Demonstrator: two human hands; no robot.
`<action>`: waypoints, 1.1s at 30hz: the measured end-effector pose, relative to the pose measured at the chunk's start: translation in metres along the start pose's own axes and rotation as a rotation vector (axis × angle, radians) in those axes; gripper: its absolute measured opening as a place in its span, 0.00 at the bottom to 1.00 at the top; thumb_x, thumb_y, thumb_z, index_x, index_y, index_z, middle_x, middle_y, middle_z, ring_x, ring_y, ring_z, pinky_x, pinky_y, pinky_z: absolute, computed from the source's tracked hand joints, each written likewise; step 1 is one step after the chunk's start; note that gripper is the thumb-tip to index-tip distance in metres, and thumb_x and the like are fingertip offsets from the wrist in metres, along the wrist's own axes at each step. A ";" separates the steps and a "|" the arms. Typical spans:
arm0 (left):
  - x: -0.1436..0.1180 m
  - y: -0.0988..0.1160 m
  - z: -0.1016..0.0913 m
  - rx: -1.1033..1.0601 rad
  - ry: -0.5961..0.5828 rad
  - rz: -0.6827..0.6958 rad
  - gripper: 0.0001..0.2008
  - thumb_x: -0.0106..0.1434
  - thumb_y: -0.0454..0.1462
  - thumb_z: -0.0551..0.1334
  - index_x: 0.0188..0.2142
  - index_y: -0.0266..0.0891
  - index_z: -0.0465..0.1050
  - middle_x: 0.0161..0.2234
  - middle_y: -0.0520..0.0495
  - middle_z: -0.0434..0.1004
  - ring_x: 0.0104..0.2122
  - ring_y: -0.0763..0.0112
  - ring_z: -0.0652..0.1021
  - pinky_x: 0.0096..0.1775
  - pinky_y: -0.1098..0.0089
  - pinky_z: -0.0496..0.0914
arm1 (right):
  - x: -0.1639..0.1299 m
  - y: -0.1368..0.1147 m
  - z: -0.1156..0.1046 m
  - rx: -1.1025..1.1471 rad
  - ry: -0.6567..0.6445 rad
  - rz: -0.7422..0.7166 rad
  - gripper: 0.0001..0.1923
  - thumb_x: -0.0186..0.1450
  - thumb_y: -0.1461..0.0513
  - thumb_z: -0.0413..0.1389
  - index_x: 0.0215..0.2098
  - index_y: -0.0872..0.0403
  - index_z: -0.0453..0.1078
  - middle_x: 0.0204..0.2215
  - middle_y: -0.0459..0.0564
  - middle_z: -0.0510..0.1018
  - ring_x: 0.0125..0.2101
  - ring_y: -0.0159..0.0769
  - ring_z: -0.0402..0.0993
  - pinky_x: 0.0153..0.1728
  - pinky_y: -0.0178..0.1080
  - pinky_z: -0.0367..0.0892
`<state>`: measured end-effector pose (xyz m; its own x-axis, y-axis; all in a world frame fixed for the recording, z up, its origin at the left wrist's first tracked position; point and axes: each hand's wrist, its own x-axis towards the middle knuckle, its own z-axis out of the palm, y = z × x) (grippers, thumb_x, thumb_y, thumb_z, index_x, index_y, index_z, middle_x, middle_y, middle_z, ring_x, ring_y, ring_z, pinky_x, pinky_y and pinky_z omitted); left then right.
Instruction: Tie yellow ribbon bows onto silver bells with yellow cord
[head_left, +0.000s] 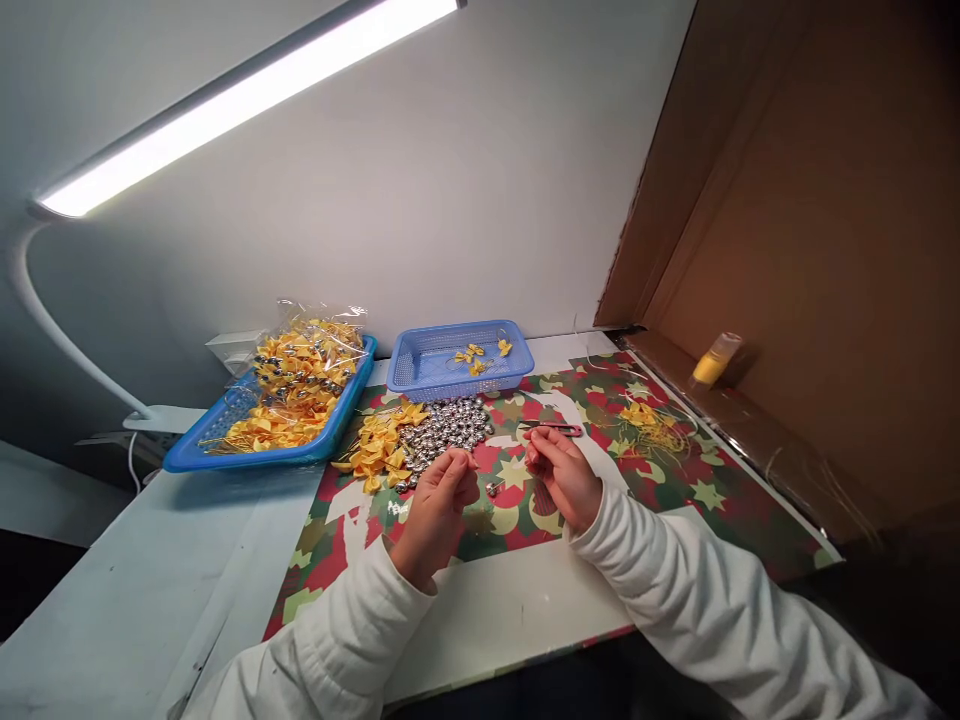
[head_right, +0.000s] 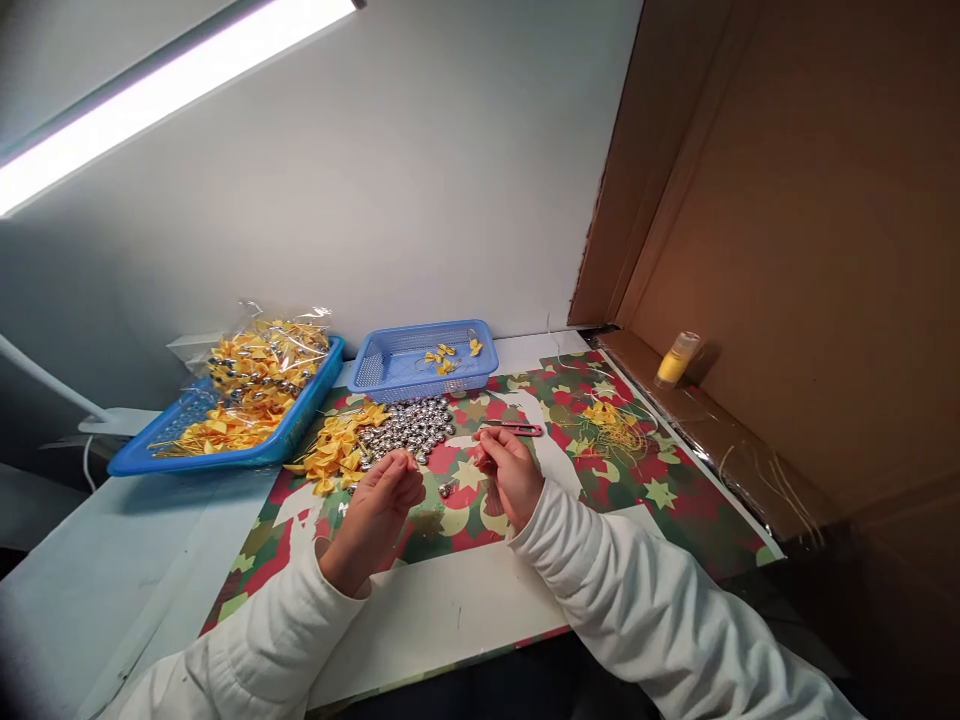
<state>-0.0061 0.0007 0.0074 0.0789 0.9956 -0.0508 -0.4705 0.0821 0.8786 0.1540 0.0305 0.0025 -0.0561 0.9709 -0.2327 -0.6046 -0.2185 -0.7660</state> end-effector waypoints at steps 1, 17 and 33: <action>0.000 0.000 0.000 0.007 -0.002 -0.014 0.18 0.53 0.47 0.67 0.23 0.38 0.62 0.18 0.60 0.47 0.18 0.81 0.51 0.21 0.77 0.49 | -0.001 0.001 0.001 -0.022 -0.015 0.003 0.21 0.40 0.54 0.70 0.25 0.55 0.70 0.16 0.39 0.66 0.21 0.24 0.60 0.23 0.30 0.55; 0.012 0.055 -0.041 1.517 0.408 0.524 0.09 0.58 0.40 0.56 0.33 0.39 0.72 0.35 0.42 0.75 0.40 0.56 0.72 0.41 0.62 0.63 | 0.004 -0.019 -0.007 0.014 -0.053 -0.223 0.13 0.48 0.56 0.66 0.26 0.52 0.69 0.14 0.37 0.57 0.19 0.27 0.53 0.25 0.34 0.56; 0.021 0.069 -0.076 1.857 0.575 0.089 0.20 0.60 0.41 0.55 0.49 0.35 0.69 0.47 0.37 0.74 0.44 0.53 0.75 0.37 0.63 0.68 | 0.003 -0.014 -0.007 -0.019 -0.085 -0.151 0.14 0.47 0.55 0.67 0.27 0.53 0.70 0.14 0.37 0.58 0.19 0.26 0.53 0.23 0.34 0.55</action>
<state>-0.1040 0.0305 0.0312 -0.3211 0.9189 0.2292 0.9399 0.2796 0.1960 0.1678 0.0354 0.0084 -0.0330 0.9974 -0.0636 -0.5962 -0.0707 -0.7997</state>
